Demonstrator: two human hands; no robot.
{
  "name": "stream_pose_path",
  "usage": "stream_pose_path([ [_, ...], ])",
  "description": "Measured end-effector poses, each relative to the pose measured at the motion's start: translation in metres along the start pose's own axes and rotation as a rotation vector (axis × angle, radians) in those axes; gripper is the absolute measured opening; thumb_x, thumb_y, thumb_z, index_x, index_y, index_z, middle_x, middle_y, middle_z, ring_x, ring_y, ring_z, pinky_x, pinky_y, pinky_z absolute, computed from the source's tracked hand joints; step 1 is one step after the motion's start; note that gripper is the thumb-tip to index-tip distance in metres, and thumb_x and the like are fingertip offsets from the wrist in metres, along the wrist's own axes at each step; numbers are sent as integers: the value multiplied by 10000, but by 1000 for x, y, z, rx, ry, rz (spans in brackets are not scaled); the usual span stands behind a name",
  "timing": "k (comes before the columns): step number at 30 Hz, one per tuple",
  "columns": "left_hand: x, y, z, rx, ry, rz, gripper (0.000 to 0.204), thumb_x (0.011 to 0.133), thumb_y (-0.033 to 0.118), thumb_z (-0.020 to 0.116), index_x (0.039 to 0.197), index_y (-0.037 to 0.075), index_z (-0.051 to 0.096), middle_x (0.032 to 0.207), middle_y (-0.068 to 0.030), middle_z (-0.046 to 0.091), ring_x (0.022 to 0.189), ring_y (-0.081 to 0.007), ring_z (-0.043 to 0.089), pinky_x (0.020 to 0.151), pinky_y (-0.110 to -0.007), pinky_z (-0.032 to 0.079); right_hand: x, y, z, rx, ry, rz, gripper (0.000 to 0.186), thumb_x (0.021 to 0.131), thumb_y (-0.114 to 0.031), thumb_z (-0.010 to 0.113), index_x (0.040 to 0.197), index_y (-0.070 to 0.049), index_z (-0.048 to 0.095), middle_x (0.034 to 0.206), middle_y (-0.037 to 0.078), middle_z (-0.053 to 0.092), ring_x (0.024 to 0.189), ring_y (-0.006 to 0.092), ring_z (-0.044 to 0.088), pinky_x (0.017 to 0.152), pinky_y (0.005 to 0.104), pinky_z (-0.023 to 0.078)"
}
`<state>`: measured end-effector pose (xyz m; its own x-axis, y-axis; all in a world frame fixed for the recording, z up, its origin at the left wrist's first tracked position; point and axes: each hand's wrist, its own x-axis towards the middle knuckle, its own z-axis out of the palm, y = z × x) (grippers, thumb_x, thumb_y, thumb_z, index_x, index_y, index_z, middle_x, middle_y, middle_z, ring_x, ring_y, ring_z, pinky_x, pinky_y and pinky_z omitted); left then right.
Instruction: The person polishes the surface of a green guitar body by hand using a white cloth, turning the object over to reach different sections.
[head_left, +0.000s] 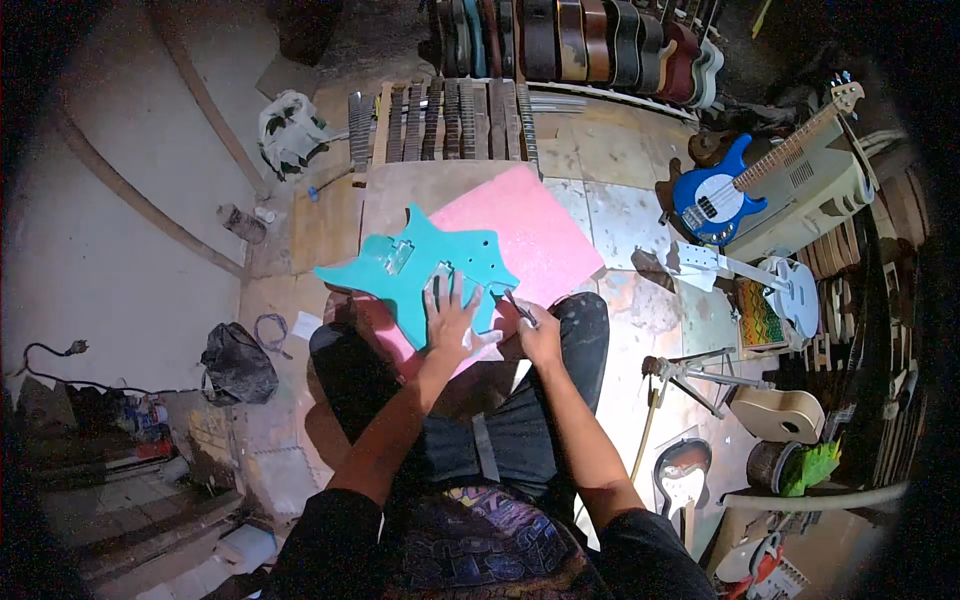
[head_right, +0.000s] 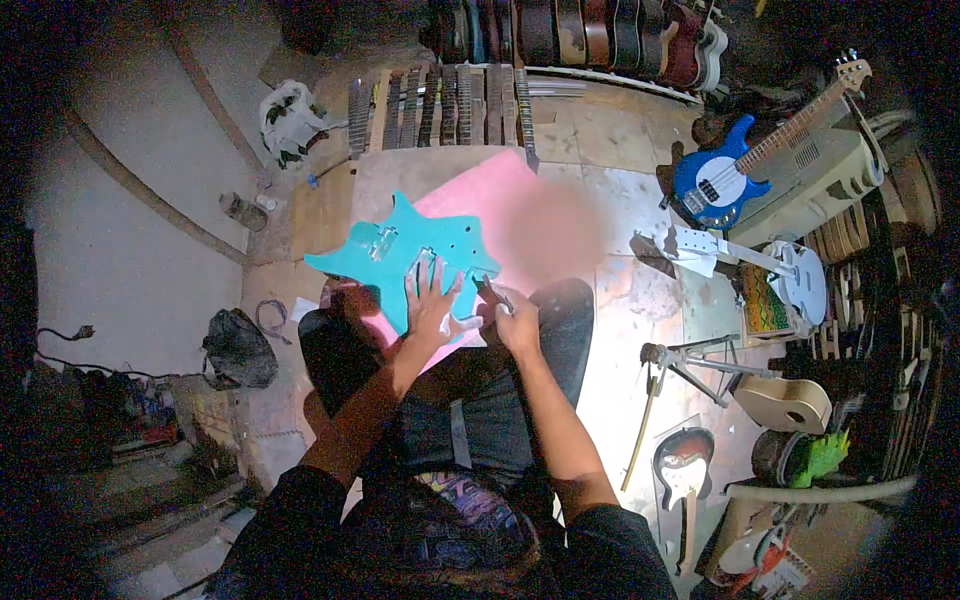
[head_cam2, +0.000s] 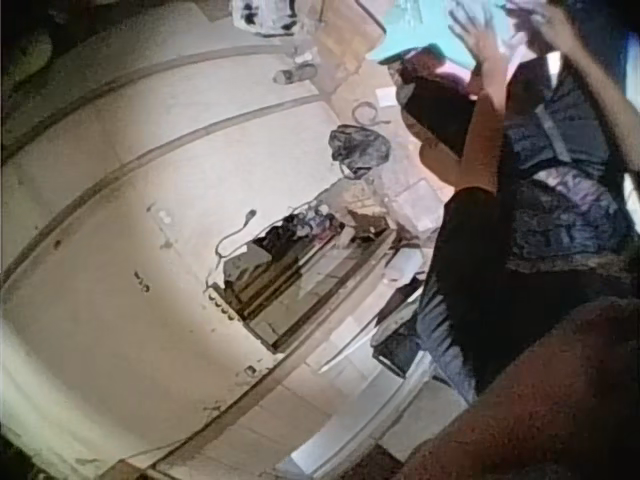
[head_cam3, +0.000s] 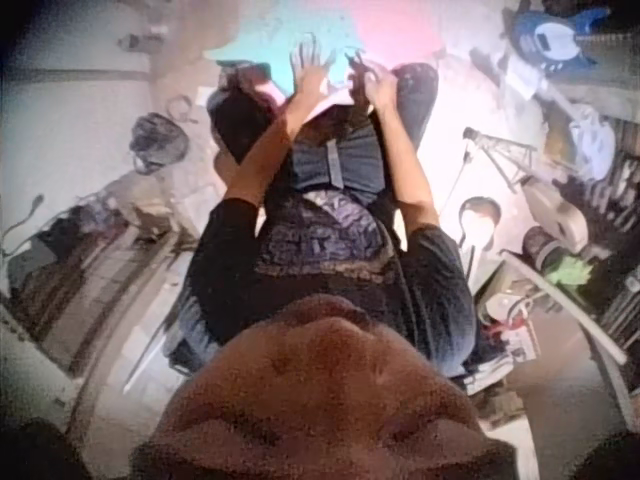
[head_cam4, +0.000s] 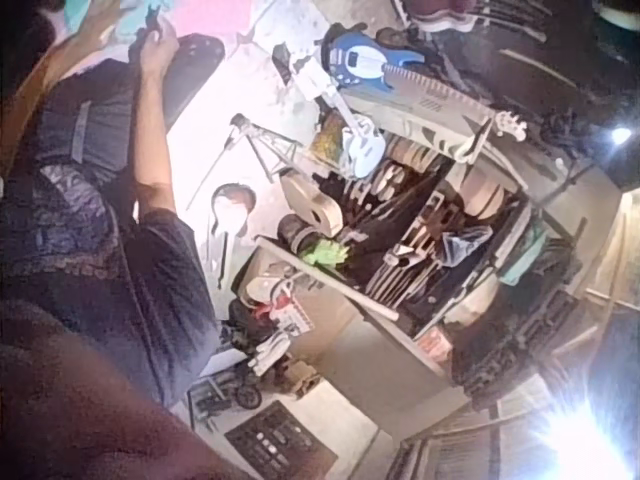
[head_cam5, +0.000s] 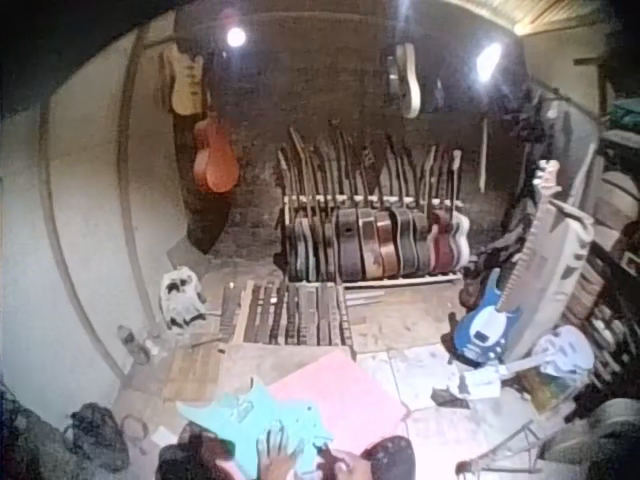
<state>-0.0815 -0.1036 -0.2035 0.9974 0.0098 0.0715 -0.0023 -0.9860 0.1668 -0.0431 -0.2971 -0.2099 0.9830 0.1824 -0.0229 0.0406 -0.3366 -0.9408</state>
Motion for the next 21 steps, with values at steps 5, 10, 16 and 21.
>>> stream_pose_path([
  [5, 4, 0, -6, -7, -22, -79, 1017, 667, 771, 697, 1496, 221, 488, 1643, -244, 175, 1514, -472, 102, 1172, -682, 80, 3, -1, 1, -47, -10, 3, 384, 818, 0, 594, 1191, -19, 687, 1160, 213, 697, 1096, 356, 675, 990, 387, 500],
  [10, 3, 2, -2, -35, -1, -65, 983, 652, 730, 743, 1477, 247, 515, 1648, -234, 166, 1513, -480, 77, 1162, -695, 97, 5, 6, 5, -63, -17, -22, 381, 815, -10, 601, 1186, -19, 687, 1156, 216, 695, 1090, 360, 675, 986, 390, 504],
  [16, -11, -27, -6, -270, 51, 208, 721, 751, 494, 785, 1381, 193, 606, 1596, -195, 315, 1479, -431, 232, 1172, -626, 154, 4, 4, 7, -56, -33, -47, 383, 827, -1, 590, 1199, -18, 681, 1115, 197, 710, 1052, 327, 688, 953, 386, 516],
  [21, -26, -26, -19, -840, 101, 23, 460, 871, 236, 747, 1291, 78, 650, 1349, -158, 624, 1249, -297, 586, 1057, -374, 437, -16, -13, 14, 153, -301, 19, 371, 856, 20, 565, 1196, -44, 702, 946, 45, 703, 853, 145, 651, 820, 291, 526],
])
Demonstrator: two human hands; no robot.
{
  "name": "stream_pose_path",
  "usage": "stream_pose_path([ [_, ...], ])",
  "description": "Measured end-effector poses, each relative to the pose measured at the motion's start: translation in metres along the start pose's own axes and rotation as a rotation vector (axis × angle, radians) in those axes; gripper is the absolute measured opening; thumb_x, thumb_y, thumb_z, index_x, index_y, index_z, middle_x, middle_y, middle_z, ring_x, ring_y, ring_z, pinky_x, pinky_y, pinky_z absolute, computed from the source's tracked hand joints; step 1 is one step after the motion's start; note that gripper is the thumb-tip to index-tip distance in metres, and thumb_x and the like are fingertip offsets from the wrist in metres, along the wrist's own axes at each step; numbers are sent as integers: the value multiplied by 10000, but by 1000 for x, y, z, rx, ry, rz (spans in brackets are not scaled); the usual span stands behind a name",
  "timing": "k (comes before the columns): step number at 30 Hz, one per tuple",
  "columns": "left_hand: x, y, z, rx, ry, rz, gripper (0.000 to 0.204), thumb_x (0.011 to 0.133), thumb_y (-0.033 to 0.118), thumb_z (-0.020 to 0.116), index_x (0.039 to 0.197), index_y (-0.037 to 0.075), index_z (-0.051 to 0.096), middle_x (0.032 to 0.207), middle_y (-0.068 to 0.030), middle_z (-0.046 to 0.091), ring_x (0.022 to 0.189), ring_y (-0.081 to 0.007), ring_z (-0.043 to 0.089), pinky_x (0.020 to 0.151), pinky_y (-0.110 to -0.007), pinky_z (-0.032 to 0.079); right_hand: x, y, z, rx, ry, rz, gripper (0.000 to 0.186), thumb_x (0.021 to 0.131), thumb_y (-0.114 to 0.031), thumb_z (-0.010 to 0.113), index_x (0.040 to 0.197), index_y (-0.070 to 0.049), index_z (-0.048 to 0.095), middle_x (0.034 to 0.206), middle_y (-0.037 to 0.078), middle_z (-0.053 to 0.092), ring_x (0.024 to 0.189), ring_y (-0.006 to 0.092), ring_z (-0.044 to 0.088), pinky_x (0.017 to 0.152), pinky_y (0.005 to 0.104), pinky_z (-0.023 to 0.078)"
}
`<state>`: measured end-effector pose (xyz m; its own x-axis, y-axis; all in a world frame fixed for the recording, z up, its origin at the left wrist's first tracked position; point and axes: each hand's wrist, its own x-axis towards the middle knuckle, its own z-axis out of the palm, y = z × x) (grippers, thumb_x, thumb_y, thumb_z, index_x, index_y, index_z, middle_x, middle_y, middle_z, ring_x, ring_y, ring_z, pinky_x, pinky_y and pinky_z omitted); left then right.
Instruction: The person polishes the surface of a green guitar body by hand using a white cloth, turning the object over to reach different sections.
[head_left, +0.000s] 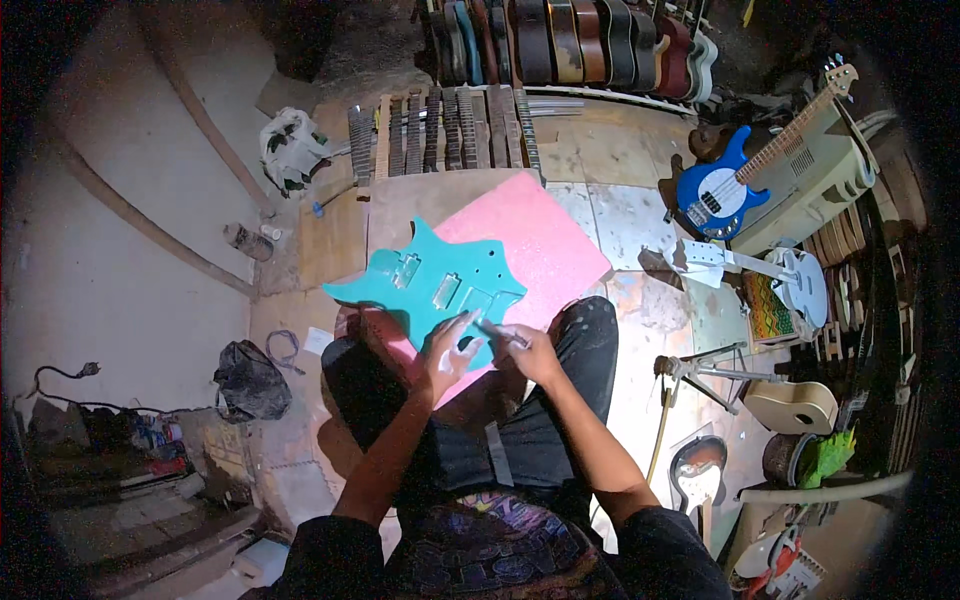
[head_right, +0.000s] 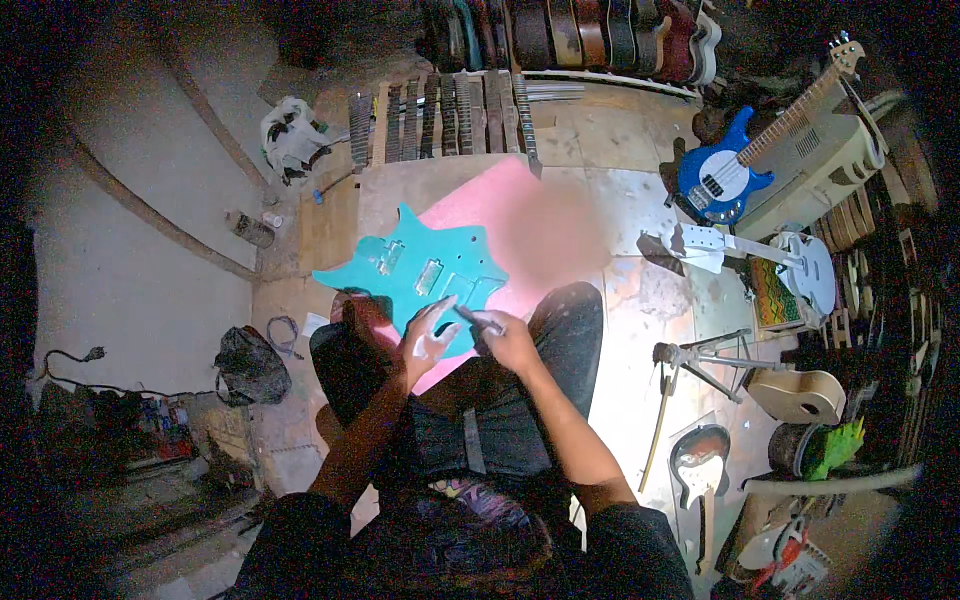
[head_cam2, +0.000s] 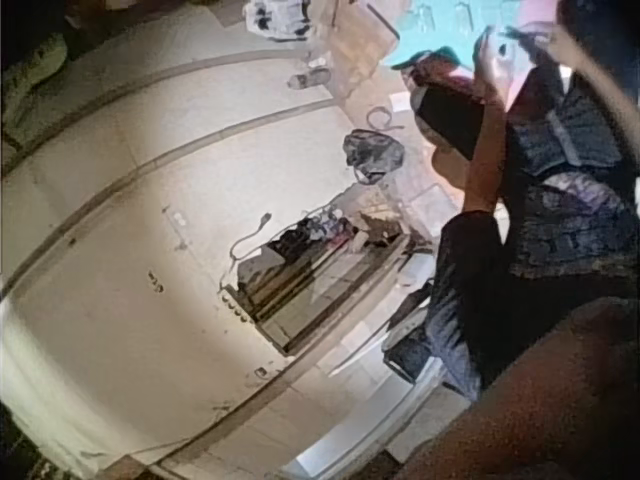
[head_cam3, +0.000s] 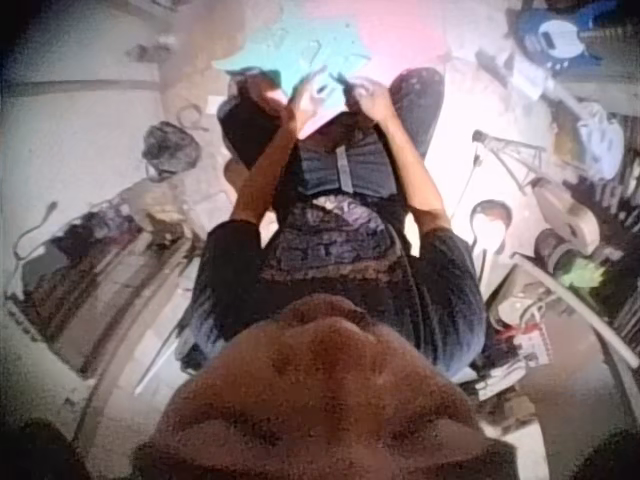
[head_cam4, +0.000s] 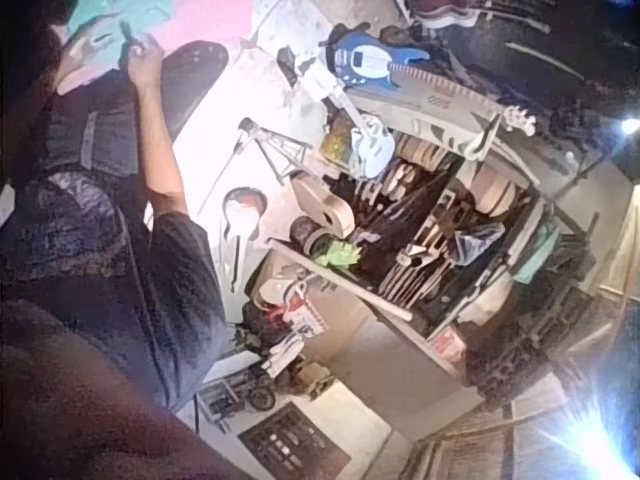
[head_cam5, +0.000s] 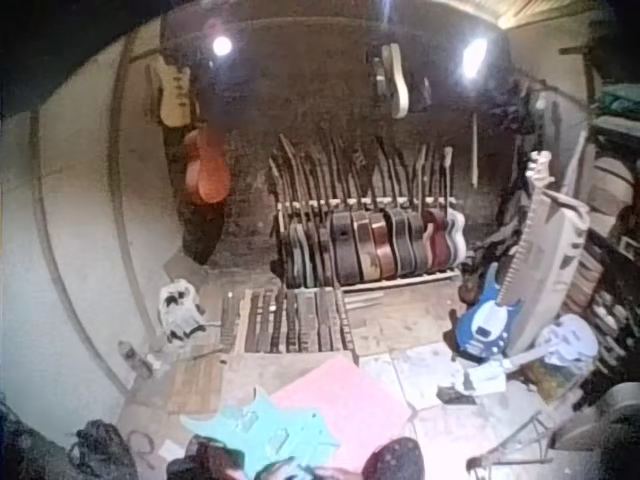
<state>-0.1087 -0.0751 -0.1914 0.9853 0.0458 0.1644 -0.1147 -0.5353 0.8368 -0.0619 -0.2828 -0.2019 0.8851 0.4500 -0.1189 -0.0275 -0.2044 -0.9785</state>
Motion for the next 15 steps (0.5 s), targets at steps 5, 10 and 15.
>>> stream_pose_path([
  [5, -23, -4, -19, -207, -173, -222, 137, 851, 50, 748, 983, 19, 733, 1011, -97, 708, 969, -204, 681, 893, -337, 532, -15, -24, 11, 413, -339, 280, 277, 977, -180, 612, 1192, -20, 682, 988, 45, 695, 897, 139, 632, 806, 305, 522],
  [10, -24, 5, -38, -151, -200, 146, 158, 767, 47, 809, 913, 41, 750, 984, -100, 710, 932, -225, 687, 821, -331, 549, -5, -25, 5, 350, -435, 433, 328, 981, -293, 653, 1193, -44, 673, 1032, 41, 690, 909, 123, 638, 780, 308, 520],
  [15, -18, 9, -43, -75, -229, 109, 246, 785, 131, 816, 1006, 59, 733, 1122, -135, 671, 1047, -283, 652, 918, -394, 513, -1, -24, 5, 342, -552, 427, 330, 914, -269, 745, 1162, -58, 690, 996, 15, 702, 847, 113, 642, 751, 288, 518],
])
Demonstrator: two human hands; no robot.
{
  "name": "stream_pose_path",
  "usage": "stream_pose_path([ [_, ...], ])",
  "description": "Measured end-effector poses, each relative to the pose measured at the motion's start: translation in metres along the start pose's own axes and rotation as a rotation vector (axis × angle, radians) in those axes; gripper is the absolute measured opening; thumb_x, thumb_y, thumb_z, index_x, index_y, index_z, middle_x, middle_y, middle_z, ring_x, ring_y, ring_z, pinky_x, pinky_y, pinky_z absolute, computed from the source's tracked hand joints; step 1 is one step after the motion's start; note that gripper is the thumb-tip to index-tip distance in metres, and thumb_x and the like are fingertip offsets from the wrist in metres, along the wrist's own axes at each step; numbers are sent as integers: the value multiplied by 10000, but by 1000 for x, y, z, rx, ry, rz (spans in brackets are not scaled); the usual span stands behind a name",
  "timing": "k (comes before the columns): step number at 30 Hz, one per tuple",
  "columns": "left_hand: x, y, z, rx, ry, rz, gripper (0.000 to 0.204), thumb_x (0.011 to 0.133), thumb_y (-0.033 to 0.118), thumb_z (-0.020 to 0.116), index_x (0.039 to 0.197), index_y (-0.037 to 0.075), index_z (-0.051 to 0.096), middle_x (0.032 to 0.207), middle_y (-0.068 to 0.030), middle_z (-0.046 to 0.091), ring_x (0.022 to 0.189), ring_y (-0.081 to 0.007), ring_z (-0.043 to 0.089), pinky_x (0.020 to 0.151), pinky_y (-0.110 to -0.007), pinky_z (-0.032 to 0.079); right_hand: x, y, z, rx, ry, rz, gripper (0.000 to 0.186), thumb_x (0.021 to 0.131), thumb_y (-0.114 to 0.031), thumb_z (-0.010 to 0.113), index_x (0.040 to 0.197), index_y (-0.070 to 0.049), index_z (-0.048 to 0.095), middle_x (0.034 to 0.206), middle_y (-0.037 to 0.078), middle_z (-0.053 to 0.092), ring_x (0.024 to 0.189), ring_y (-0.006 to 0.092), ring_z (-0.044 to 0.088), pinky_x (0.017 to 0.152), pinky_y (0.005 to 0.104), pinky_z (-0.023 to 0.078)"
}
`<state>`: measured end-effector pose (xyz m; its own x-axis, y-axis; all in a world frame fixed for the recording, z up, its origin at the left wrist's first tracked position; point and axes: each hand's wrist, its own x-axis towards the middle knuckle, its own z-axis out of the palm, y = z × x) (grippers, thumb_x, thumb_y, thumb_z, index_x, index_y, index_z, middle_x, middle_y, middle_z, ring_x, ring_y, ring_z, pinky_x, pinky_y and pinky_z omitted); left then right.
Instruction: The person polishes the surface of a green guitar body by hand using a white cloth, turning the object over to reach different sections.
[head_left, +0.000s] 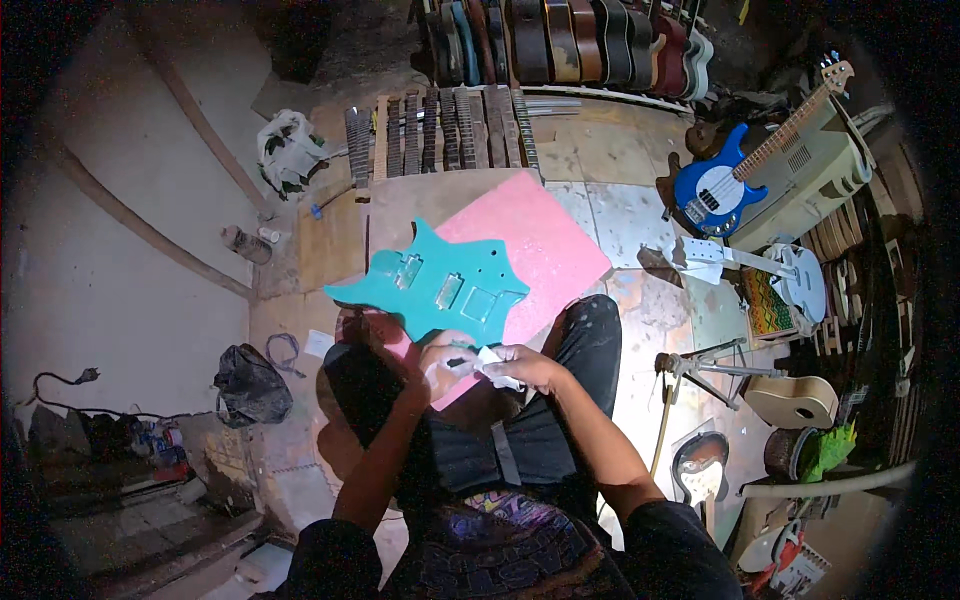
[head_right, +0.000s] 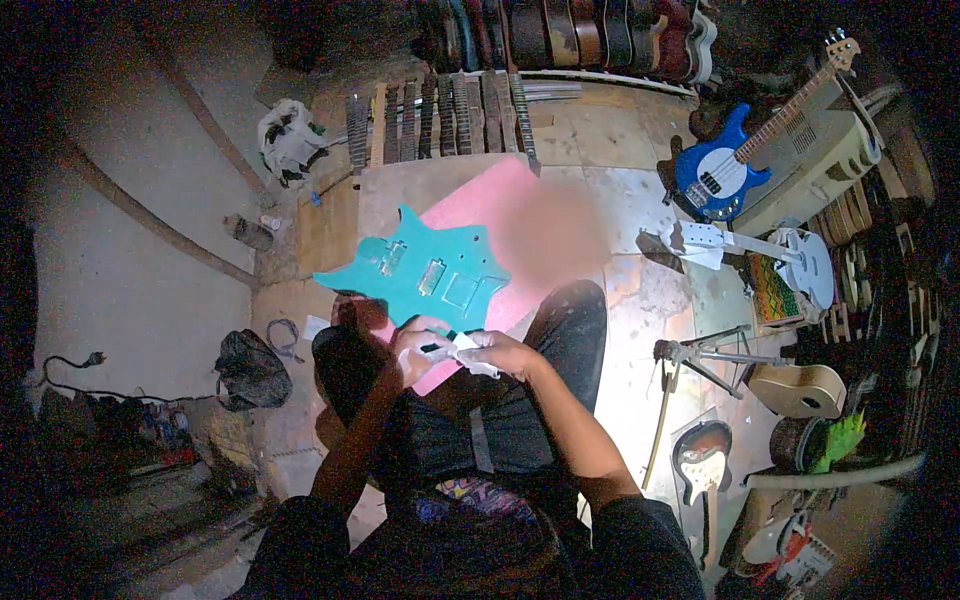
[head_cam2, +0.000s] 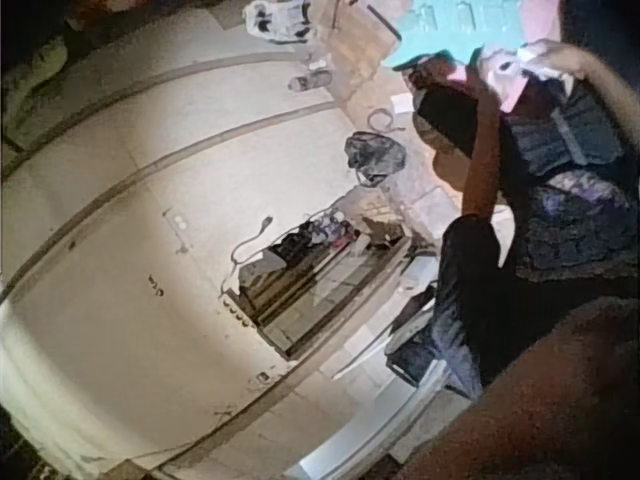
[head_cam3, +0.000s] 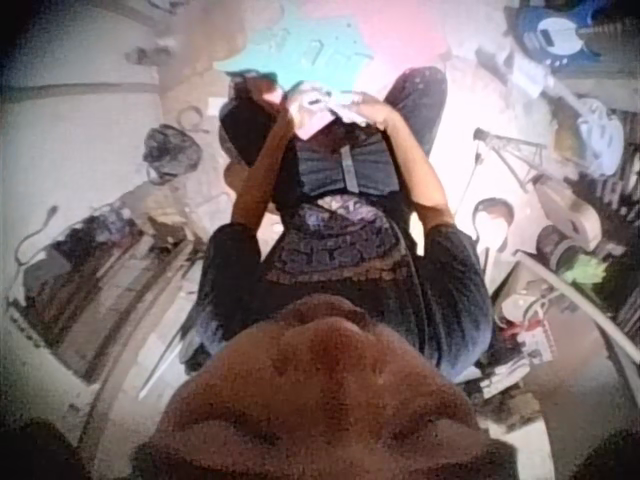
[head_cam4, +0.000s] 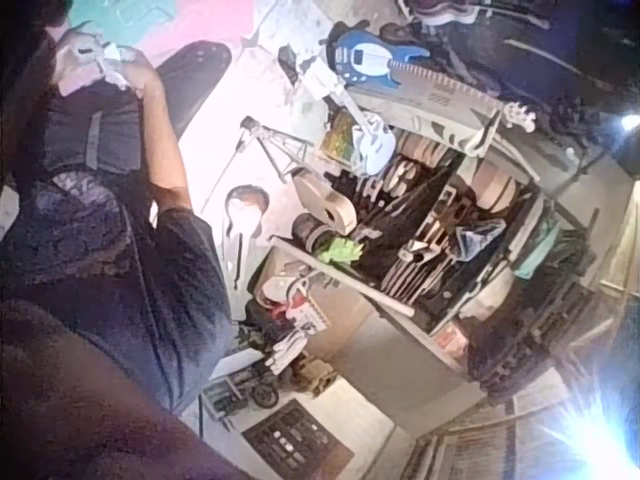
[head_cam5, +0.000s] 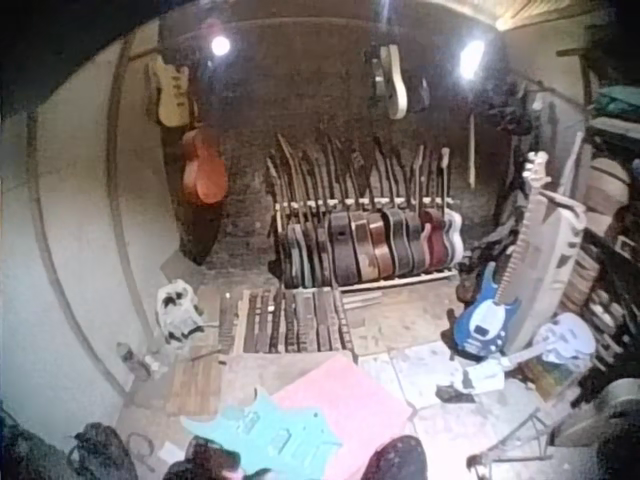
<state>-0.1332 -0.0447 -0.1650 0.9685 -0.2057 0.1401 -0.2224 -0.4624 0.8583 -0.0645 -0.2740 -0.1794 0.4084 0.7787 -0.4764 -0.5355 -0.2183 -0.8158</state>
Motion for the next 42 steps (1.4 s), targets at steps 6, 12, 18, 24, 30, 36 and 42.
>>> stream_pose_path([
  [6, 13, -57, -5, 512, 83, -344, 950, 722, 438, 870, 1473, 62, 426, 1490, -350, 321, 1420, -501, 282, 1157, -592, 256, 31, 13, -34, -21, 343, -83, 247, 949, -196, 679, 1118, -18, 656, 879, 73, 710, 724, 173, 681, 651, 327, 551],
  [12, 37, -119, -8, 701, 185, -355, 1298, 656, 810, 716, 1609, 119, 169, 1635, -306, 51, 1487, -557, 68, 1142, -736, 122, 88, 54, -95, -616, 825, -258, 238, 959, -207, 611, 1075, -5, 559, 866, 185, 680, 791, 311, 689, 692, 433, 534],
  [18, 41, -81, -22, 869, 14, -539, 1349, 621, 954, 556, 1617, 137, 154, 1648, -276, 67, 1498, -542, 55, 1127, -767, 83, 81, 14, -41, -843, 922, -293, 333, 914, -257, 678, 1035, 19, 536, 921, 288, 660, 901, 481, 642, 775, 513, 502],
  [24, 34, -98, -18, 849, 171, -370, 1316, 618, 959, 546, 1586, 108, 282, 1625, -295, 158, 1475, -551, 141, 1122, -764, 102, 81, 16, -29, -818, 945, -436, 329, 900, -234, 704, 972, 32, 524, 883, 287, 653, 848, 480, 642, 746, 517, 500],
  [30, 34, -99, -18, 845, 184, -367, 1298, 611, 936, 594, 1559, 86, 340, 1584, -296, 241, 1441, -562, 200, 1094, -773, 153, 84, 13, -23, -822, 913, -392, 339, 902, -253, 714, 963, 26, 531, 851, 264, 663, 819, 462, 654, 725, 503, 500],
  [36, 36, -93, -20, 916, 185, -343, 1288, 619, 945, 574, 1565, 103, 337, 1594, -279, 226, 1452, -554, 184, 1097, -779, 138, 83, 11, -19, -784, 911, -428, 315, 904, -242, 706, 941, 23, 541, 842, 254, 659, 812, 445, 652, 727, 492, 501],
  [42, 35, -95, -20, 966, 148, -362, 1302, 622, 956, 553, 1577, 103, 311, 1616, -278, 177, 1468, -545, 152, 1108, -768, 129, 82, 8, -20, -700, 892, -361, 289, 890, -226, 702, 890, 25, 560, 812, 250, 648, 786, 431, 653, 714, 480, 500],
])
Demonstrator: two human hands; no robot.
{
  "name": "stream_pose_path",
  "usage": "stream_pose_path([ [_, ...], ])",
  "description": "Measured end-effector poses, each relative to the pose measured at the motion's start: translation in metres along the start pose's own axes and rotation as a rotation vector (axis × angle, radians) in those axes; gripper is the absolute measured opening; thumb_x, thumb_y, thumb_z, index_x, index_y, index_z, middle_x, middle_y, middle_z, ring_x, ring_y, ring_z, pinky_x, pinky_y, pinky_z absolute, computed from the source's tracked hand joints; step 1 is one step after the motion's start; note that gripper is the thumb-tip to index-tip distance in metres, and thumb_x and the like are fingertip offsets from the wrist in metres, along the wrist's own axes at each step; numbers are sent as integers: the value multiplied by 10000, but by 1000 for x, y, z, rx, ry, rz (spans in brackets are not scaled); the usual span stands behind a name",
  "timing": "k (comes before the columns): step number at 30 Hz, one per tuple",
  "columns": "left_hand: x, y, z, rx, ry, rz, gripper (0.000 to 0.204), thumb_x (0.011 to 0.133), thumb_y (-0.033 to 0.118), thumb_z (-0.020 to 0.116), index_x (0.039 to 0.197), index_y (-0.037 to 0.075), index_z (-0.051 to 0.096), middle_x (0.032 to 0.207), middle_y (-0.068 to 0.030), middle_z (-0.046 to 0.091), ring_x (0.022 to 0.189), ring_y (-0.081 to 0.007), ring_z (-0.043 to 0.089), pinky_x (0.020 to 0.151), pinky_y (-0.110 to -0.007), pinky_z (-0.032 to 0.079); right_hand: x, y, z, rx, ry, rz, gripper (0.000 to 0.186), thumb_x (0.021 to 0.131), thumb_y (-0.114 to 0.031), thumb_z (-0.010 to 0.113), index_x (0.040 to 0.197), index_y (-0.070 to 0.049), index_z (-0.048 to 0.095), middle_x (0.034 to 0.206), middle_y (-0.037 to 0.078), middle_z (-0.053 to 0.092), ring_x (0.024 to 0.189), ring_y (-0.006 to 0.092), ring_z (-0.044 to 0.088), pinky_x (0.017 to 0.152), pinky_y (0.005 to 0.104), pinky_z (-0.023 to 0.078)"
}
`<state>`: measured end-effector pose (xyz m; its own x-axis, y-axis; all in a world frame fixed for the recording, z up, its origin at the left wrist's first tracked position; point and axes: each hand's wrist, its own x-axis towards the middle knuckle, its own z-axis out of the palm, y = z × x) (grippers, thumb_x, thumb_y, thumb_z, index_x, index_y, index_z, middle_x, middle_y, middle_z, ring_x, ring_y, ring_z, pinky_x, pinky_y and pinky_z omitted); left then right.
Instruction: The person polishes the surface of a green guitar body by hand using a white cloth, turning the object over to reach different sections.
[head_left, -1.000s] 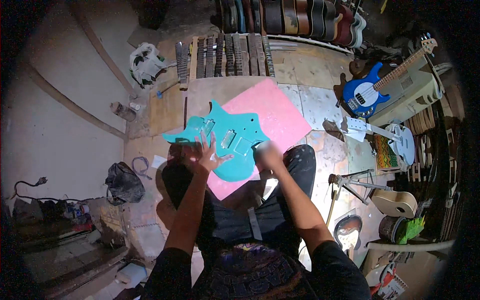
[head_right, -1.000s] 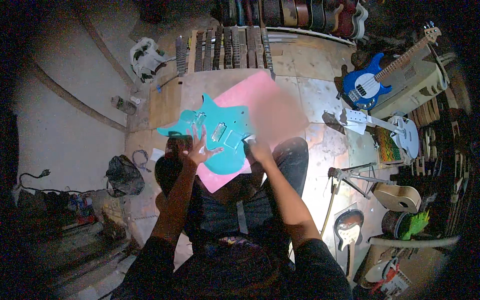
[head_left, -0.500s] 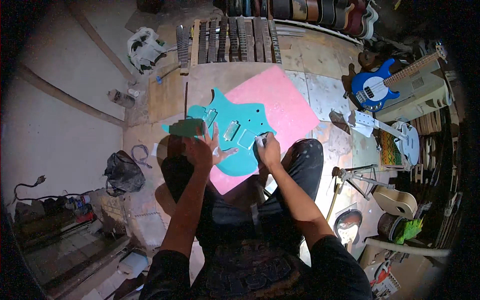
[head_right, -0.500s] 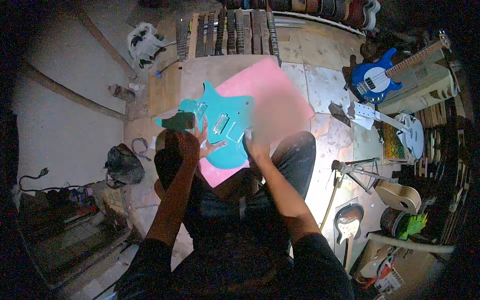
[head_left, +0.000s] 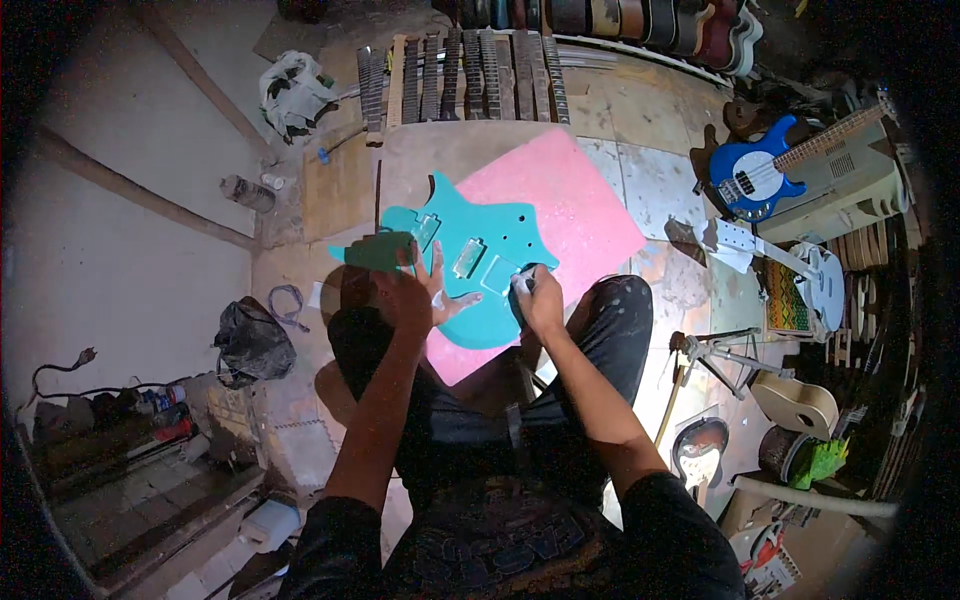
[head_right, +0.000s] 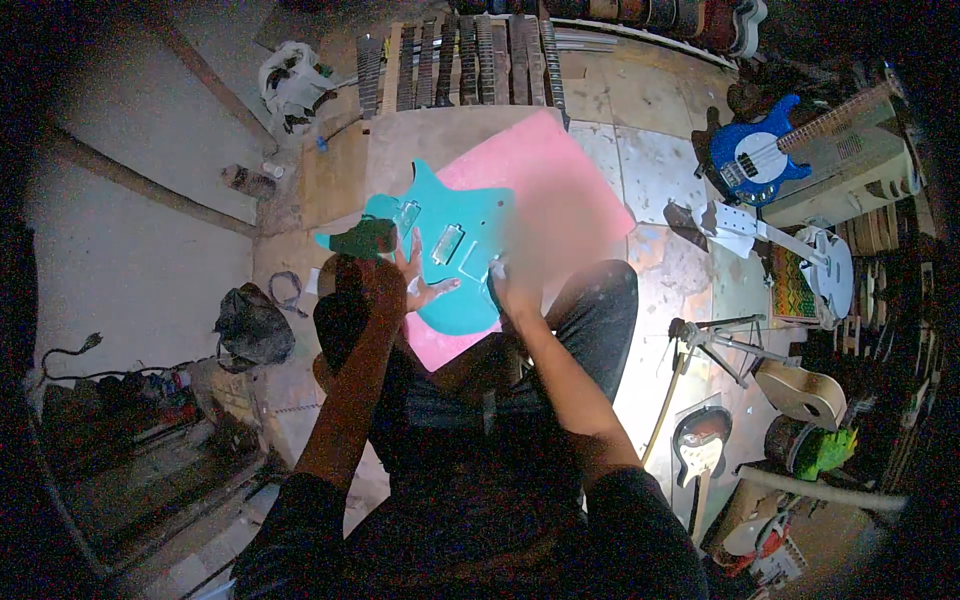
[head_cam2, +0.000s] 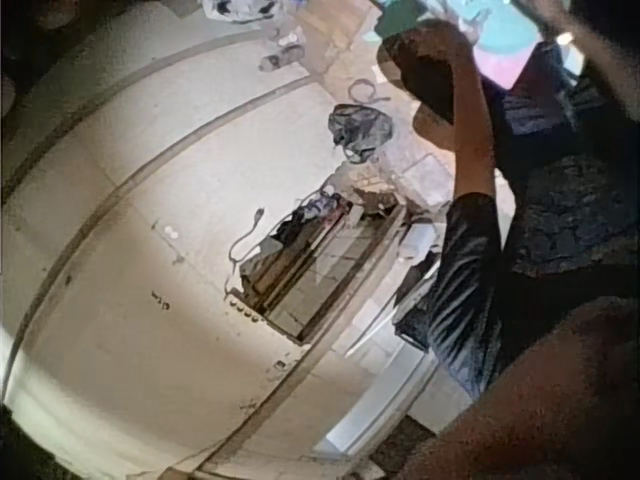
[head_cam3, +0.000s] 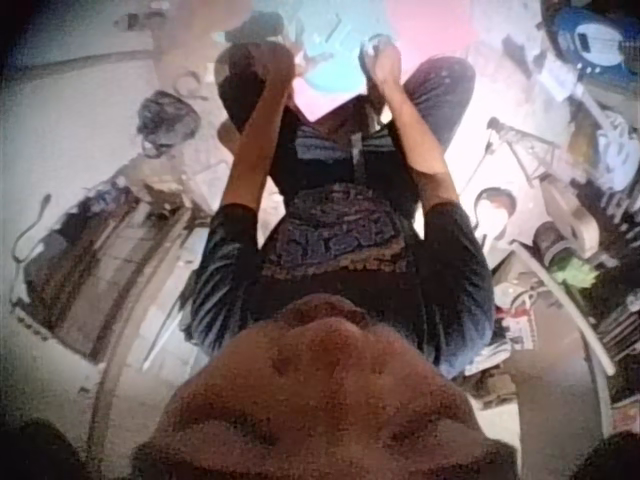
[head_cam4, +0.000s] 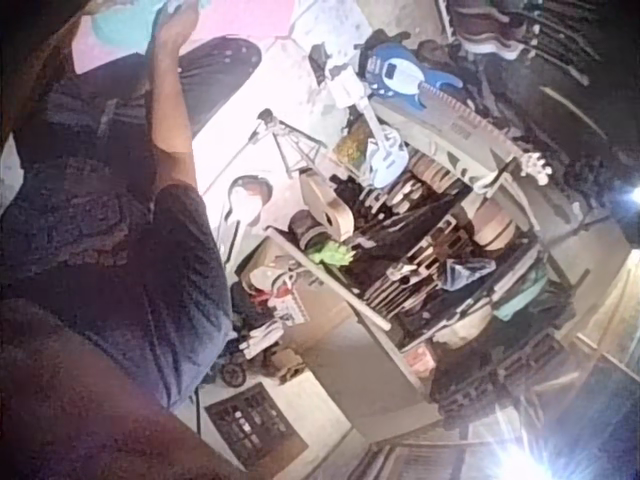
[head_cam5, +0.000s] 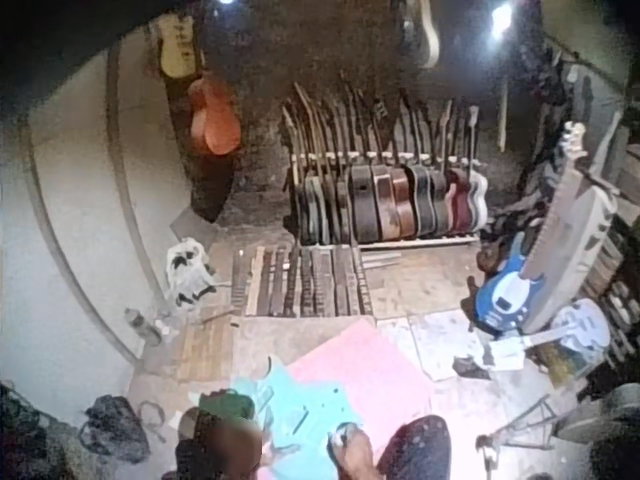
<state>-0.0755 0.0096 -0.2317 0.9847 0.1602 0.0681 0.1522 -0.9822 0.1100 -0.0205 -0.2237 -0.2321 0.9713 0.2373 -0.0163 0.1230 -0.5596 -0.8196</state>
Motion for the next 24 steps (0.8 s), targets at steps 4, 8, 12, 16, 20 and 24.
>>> stream_pose_path([
  [4, -2, -7, 6, -30, -7, 2, 1313, 623, 957, 550, 1578, 92, 303, 1619, -283, 163, 1472, -545, 135, 1116, -761, 122, -2, -5, -1, -4, -21, -63, 306, 882, -233, 711, 882, 33, 560, 800, 255, 637, 753, 431, 636, 699, 486, 492],
  [8, 2, 6, -4, -5, -71, -27, 1320, 623, 960, 545, 1578, 85, 298, 1621, -284, 157, 1474, -548, 120, 1115, -764, 116, -2, 0, -1, -21, -4, -42, 315, 878, -243, 716, 860, 33, 565, 801, 261, 639, 774, 432, 637, 701, 489, 490],
  [12, 0, -4, 6, -47, 8, 18, 1333, 616, 959, 554, 1579, 77, 289, 1623, -294, 139, 1476, -552, 103, 1115, -770, 98, 2, 8, 0, -1, -20, -123, 316, 868, -238, 731, 855, 29, 564, 799, 250, 646, 756, 430, 635, 681, 484, 484],
  [16, -1, -2, 9, -137, -24, -2, 1355, 611, 958, 558, 1581, 57, 270, 1618, -326, 107, 1483, -560, 62, 1116, -778, 64, -3, -6, -2, -8, -64, -51, 310, 848, -228, 750, 850, 20, 565, 790, 250, 644, 748, 442, 634, 675, 488, 486],
  [20, -1, 0, 10, -137, -89, -40, 1373, 603, 938, 596, 1580, 36, 255, 1616, -348, 67, 1481, -574, 24, 1116, -779, 53, 5, -14, -13, -31, -73, -100, 290, 832, -206, 758, 864, 11, 569, 801, 247, 641, 777, 441, 632, 690, 486, 488],
  [24, -2, -4, 16, -199, -28, -18, 1394, 585, 911, 646, 1583, 27, 236, 1620, -345, 41, 1480, -580, 0, 1121, -772, 65, 7, -12, -13, -134, -150, -254, 193, 803, -100, 710, 914, -3, 586, 865, 207, 618, 844, 425, 620, 730, 492, 493],
])
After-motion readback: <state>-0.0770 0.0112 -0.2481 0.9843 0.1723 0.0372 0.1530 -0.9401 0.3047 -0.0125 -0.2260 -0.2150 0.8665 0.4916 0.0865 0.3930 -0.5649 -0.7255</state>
